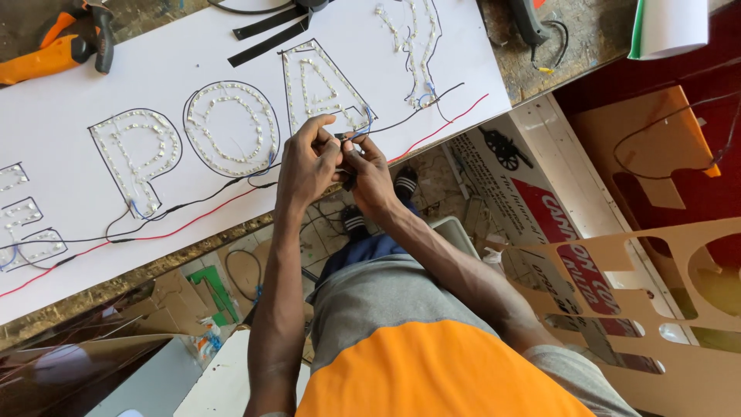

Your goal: Connecting electrical wires to LED modules on a sign board

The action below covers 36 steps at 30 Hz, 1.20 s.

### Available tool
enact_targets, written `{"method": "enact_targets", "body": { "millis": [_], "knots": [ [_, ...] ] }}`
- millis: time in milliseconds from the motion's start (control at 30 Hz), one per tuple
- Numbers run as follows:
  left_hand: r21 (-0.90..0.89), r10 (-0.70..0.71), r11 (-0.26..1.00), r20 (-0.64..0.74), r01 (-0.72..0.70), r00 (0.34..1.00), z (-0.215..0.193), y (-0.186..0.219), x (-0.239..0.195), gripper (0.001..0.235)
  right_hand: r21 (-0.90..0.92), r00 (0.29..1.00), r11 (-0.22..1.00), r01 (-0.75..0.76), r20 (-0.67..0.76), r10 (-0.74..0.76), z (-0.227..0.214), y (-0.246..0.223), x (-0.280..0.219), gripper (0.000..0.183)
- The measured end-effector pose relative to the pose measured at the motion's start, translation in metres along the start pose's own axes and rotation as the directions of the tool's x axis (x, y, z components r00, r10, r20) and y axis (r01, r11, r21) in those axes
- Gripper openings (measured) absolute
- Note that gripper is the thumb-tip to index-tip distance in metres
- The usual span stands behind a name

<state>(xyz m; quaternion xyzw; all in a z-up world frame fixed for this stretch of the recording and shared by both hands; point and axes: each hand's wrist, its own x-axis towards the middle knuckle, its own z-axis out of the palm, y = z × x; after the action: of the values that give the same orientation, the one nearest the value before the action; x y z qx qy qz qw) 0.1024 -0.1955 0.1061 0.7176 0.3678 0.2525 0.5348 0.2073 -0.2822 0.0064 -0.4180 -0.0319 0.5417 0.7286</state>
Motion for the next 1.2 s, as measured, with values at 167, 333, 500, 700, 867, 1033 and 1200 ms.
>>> {"method": "enact_targets", "body": {
  "millis": [167,333,500,700,867,1033,1200],
  "knots": [
    [-0.056,-0.03,0.998,0.024,0.031,0.999,-0.005,0.012,-0.003,0.038,0.006,1.0,1.0,-0.001,0.017,0.001,-0.001,0.002,0.001,0.015],
    [-0.082,-0.035,0.996,0.037,0.038,0.999,-0.003,-0.002,-0.001,0.034,0.01,1.0,1.0,0.009,0.025,-0.009,-0.001,0.001,-0.001,0.013],
    [-0.027,-0.048,0.998,0.043,0.049,0.998,-0.004,0.004,-0.002,0.027,-0.003,0.999,1.0,0.006,0.034,-0.006,-0.001,-0.001,-0.002,0.015],
    [0.042,0.089,0.995,-0.031,-0.088,0.996,-0.004,-0.017,0.005,0.021,-0.114,0.999,0.993,0.023,0.029,-0.02,0.003,-0.004,-0.009,0.025],
    [0.062,0.16,0.986,-0.058,-0.157,0.985,-0.003,-0.017,0.004,0.02,-0.328,0.995,0.94,0.093,0.058,-0.078,0.017,-0.03,-0.032,0.034],
    [0.121,0.292,0.952,-0.069,-0.282,0.954,0.0,-0.026,0.0,0.017,-0.485,0.978,0.854,0.191,0.17,-0.122,0.022,-0.058,-0.031,0.034],
    [0.075,0.377,0.925,-0.066,-0.372,0.924,-0.002,-0.017,-0.007,0.018,-0.521,0.969,0.843,0.134,0.246,-0.003,0.024,-0.08,-0.024,0.033]
  ]
}}
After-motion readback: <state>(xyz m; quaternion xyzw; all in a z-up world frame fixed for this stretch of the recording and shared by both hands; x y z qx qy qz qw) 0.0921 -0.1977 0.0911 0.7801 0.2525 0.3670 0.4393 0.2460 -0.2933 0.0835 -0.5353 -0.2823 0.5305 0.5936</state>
